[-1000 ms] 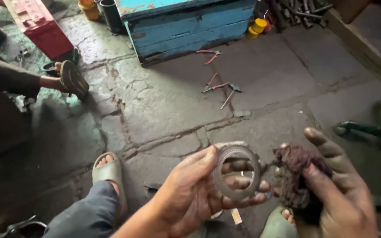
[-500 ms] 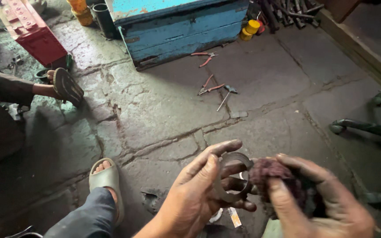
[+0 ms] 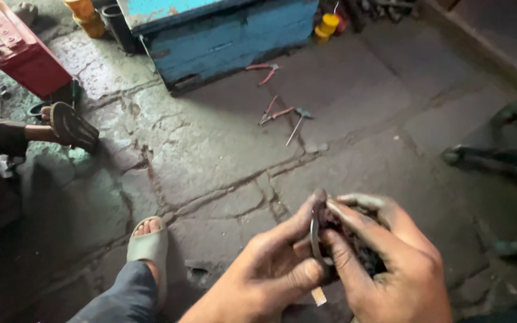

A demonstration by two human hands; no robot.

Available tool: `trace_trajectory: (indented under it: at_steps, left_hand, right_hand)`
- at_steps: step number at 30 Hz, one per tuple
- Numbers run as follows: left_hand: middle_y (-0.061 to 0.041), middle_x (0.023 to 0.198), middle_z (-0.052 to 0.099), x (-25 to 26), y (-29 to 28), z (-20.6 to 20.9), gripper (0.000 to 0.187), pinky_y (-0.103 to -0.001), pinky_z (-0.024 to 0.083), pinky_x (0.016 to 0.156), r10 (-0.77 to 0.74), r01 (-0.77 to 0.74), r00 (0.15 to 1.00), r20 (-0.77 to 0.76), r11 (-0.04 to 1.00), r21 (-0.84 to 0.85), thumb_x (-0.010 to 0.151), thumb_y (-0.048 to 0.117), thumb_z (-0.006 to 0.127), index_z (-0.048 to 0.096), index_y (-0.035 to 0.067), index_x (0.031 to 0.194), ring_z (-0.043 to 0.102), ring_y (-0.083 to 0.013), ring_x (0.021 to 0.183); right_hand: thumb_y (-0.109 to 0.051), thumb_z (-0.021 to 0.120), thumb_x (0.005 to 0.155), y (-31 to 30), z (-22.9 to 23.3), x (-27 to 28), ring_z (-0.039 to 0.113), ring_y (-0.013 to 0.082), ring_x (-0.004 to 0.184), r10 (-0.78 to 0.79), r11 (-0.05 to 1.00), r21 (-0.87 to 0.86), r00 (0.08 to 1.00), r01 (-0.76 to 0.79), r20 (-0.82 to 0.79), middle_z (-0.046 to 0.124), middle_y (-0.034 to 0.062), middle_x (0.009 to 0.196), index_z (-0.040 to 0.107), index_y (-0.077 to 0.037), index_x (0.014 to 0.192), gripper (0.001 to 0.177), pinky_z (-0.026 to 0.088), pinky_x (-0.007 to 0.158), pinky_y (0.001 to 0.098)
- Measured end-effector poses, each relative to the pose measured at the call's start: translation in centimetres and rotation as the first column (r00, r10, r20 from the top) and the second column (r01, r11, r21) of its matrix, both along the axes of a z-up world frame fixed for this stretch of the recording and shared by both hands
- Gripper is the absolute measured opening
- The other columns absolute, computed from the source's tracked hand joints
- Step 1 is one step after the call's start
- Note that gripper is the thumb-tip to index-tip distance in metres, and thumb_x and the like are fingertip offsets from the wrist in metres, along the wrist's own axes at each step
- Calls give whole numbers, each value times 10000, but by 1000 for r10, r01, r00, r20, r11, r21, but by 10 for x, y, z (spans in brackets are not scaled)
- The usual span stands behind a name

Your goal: The person cleans various metal rings and mechanical components using a cloth while sitting on the floor.

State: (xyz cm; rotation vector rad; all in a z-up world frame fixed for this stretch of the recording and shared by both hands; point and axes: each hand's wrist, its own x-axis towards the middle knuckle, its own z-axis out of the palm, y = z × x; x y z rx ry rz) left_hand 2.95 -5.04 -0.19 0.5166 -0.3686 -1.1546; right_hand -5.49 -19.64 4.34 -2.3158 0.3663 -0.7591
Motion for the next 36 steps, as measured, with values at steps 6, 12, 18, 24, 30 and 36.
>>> trace_trajectory:
  at_steps: [6, 12, 18, 24, 30, 36]
  left_hand:
    - [-97, 1571, 457, -4, -2, -15, 761, -374, 408, 1180, -1, 1, 999, 47, 1000, -1, 1048, 132, 608, 208, 38, 1689, 481, -185, 1400]
    - [-83, 1520, 533, -11, -6, -27, 673, -319, 408, 1157, 147, -184, 959, 241, 973, 140, 1056, 212, 572, 305, 6, 1639, 509, -158, 1353]
    - [-119, 1414, 595, -3, 3, -32, 639, -377, 489, 1111, 117, -157, 959, 257, 978, 141, 1103, 302, 487, 333, -22, 1632, 600, -187, 1255]
    - [-155, 1135, 709, 6, 13, -34, 559, -404, 584, 964, 110, -105, 994, 1, 942, 319, 1123, 374, 393, 563, -129, 1296, 714, -243, 1025]
    - [-179, 927, 715, 6, 21, -28, 615, -409, 610, 702, -27, 103, 967, -252, 950, 295, 1152, 522, 323, 577, -37, 1185, 725, -290, 775]
    - [-134, 1049, 696, 2, 15, -34, 558, -382, 589, 809, -41, 99, 960, -277, 976, 196, 1145, 492, 367, 584, -10, 1252, 692, -242, 888]
  right_hand:
    - [-14, 780, 755, 1, -2, 2, 764, 171, 794, -87, 996, 19, 989, 90, -120, 748, 77, 923, 782, -35, 1031, 277, 580, 709, 301]
    - [-8, 767, 812, 5, -4, 5, 767, 184, 816, -111, 994, 10, 992, 112, -67, 750, 92, 938, 756, -9, 1006, 194, 572, 717, 296]
    - [-8, 763, 820, 5, -10, 10, 763, 194, 820, 73, 997, 10, 997, -72, -27, 744, 92, 957, 750, -15, 1025, 205, 586, 726, 293]
    - [5, 773, 728, 9, -10, 10, 710, 268, 931, 286, 932, -221, 958, -286, -35, 720, 96, 1049, 746, -43, 1062, 339, 565, 789, 356]
    - [-11, 772, 695, 12, -12, 9, 694, 288, 931, 344, 883, -328, 938, -336, -36, 708, 95, 1055, 748, -44, 1066, 373, 548, 757, 366]
    - [-1, 777, 716, 17, -15, 9, 693, 294, 936, 266, 906, -310, 957, -288, -112, 706, 102, 1047, 741, -26, 1062, 349, 549, 791, 388]
